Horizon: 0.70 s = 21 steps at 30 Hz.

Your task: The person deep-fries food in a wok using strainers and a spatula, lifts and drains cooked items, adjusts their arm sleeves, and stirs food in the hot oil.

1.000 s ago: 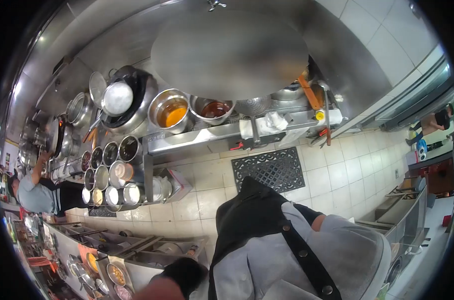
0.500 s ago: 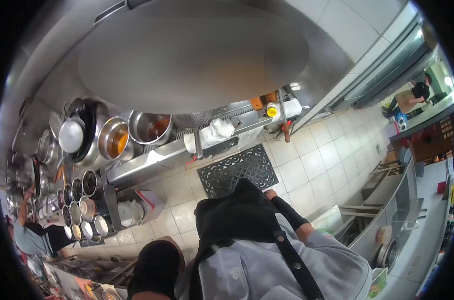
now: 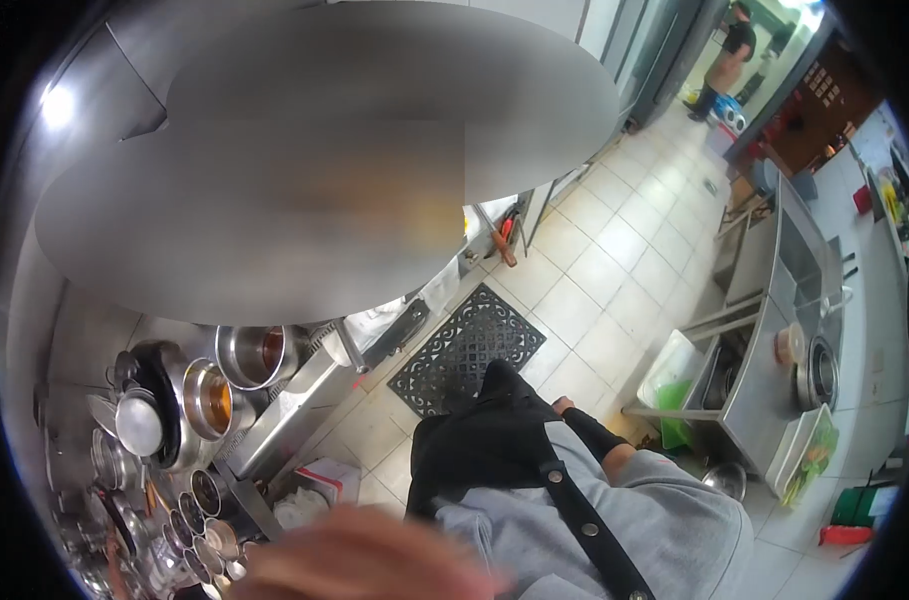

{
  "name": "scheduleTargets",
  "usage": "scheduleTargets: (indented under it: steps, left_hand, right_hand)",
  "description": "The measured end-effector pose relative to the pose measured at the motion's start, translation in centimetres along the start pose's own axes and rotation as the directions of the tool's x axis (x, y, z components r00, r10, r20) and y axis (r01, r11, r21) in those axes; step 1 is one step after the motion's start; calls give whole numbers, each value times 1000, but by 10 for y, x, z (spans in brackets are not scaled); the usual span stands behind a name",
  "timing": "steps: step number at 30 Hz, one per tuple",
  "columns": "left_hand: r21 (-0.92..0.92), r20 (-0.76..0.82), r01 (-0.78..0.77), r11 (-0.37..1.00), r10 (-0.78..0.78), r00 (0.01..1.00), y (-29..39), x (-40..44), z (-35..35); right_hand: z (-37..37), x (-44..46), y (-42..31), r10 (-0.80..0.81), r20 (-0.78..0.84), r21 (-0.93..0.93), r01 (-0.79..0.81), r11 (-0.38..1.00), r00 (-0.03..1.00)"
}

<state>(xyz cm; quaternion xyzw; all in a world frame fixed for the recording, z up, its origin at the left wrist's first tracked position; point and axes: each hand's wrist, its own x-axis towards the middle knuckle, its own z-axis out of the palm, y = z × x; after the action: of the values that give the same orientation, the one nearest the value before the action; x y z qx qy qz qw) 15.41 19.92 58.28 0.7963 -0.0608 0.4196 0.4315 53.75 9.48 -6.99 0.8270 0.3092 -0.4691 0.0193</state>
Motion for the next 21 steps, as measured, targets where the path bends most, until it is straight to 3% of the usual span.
scheduleTargets:
  steps: [1,2,5,8,15,19,21]
  left_hand:
    - [-110,-116,171,979,-184,976,3,12,16]
    - [-162,-149,236,958,-260,954,3,14,21]
    - [-294,-106,266,918,-308,945,-14,12,24]
    - [-437,-96,235,868,-305,948,-26,4,19]
    - [-578,-155,103,809,-233,960,-10,-13,-13]
    - [-583,-266,10,812,-202,942,13,-43,-22]
    - [-552,-397,-27,833,-235,887,27,-80,-14]
  right_hand:
    - [16,15,11,14,-9,-58,-14,998,1000]
    - [27,20,15,1,-3,-99,-1,995,1000]
    - [34,27,14,-84,20,-197,87,977,996]
    - [35,15,-4,-139,37,-233,144,962,990]
    - [42,-20,-7,-82,-5,-189,79,979,997]
    - [66,-2,25,-93,-44,-182,83,980,995]
    - [79,31,48,-231,-74,-214,211,954,970]
